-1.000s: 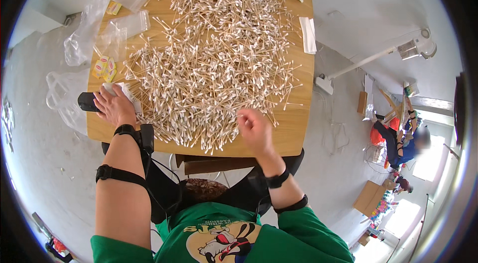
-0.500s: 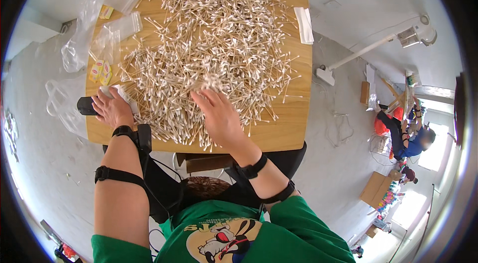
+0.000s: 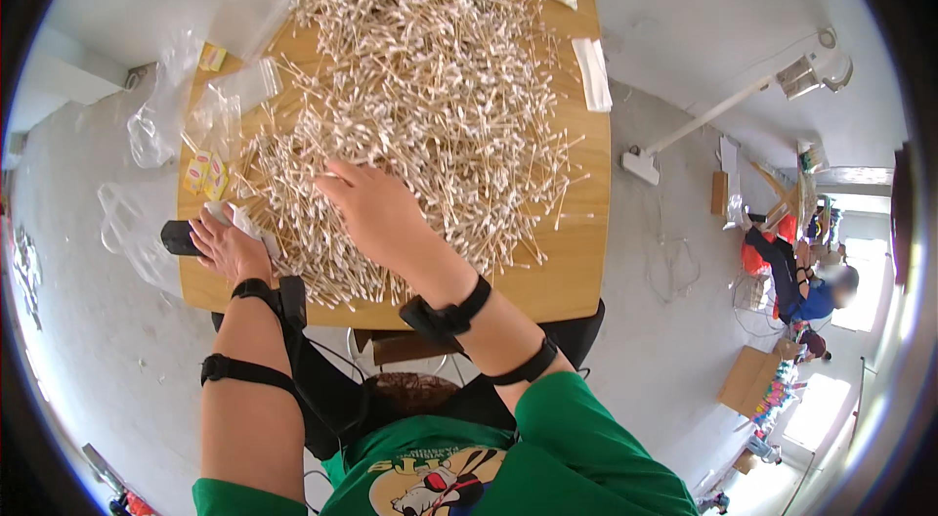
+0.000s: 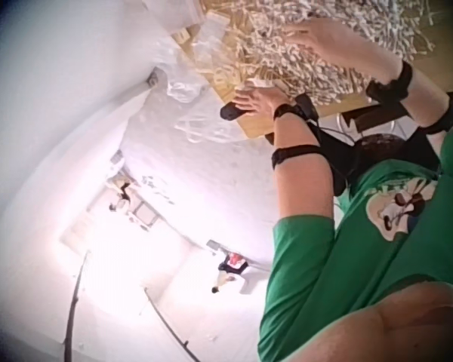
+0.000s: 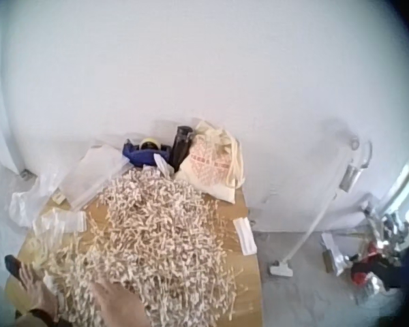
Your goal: Sorting a large pile of cotton swabs on a table into smaller groups or bags.
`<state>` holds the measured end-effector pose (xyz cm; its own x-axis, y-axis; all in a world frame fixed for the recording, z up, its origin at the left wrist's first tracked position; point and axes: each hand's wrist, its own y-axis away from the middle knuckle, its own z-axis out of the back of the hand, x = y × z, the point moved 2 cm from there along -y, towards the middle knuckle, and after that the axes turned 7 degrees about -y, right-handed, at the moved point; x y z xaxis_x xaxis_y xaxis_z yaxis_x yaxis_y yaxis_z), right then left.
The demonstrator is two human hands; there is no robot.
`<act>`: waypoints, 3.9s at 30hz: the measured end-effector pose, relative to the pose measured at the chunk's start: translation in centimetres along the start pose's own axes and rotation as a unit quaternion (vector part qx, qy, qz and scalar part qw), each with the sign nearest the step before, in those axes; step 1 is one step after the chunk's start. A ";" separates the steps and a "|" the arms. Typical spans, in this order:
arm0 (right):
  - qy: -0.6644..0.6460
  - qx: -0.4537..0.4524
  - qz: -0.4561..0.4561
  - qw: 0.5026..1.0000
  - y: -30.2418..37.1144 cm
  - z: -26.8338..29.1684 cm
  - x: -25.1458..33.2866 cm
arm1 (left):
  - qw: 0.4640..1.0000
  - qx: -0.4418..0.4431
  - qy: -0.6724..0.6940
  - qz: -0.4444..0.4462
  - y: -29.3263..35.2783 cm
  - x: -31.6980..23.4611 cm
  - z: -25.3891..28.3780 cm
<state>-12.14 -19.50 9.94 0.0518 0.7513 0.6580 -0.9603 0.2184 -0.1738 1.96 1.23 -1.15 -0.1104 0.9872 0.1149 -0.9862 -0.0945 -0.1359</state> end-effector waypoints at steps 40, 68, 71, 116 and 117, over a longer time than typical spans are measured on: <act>-0.230 0.452 -0.170 0.845 19.8 -7.6 -0.1 | 0.997 0.019 0.063 0.043 0.4 -0.7 0.9; -0.209 -0.383 -0.327 0.838 -7.7 15.8 -29.1 | 0.998 0.024 0.032 0.046 0.4 -0.9 1.4; -0.308 -0.420 -0.265 0.812 -7.7 15.8 -27.1 | 0.998 0.022 0.033 0.047 0.3 -0.9 1.5; 0.077 -0.327 -0.139 0.932 -4.4 13.5 -15.3 | 0.998 0.002 0.039 0.050 0.2 -0.6 1.4; 0.050 -0.310 -0.167 0.935 -3.8 14.3 -14.6 | 0.998 0.007 0.042 0.050 0.3 -0.8 1.4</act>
<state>-13.18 -40.23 11.50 0.3745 0.6243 0.6856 -0.5435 0.7468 -0.3832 1.55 0.23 0.12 -0.1987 0.9799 0.0176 -0.9724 -0.1949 -0.1287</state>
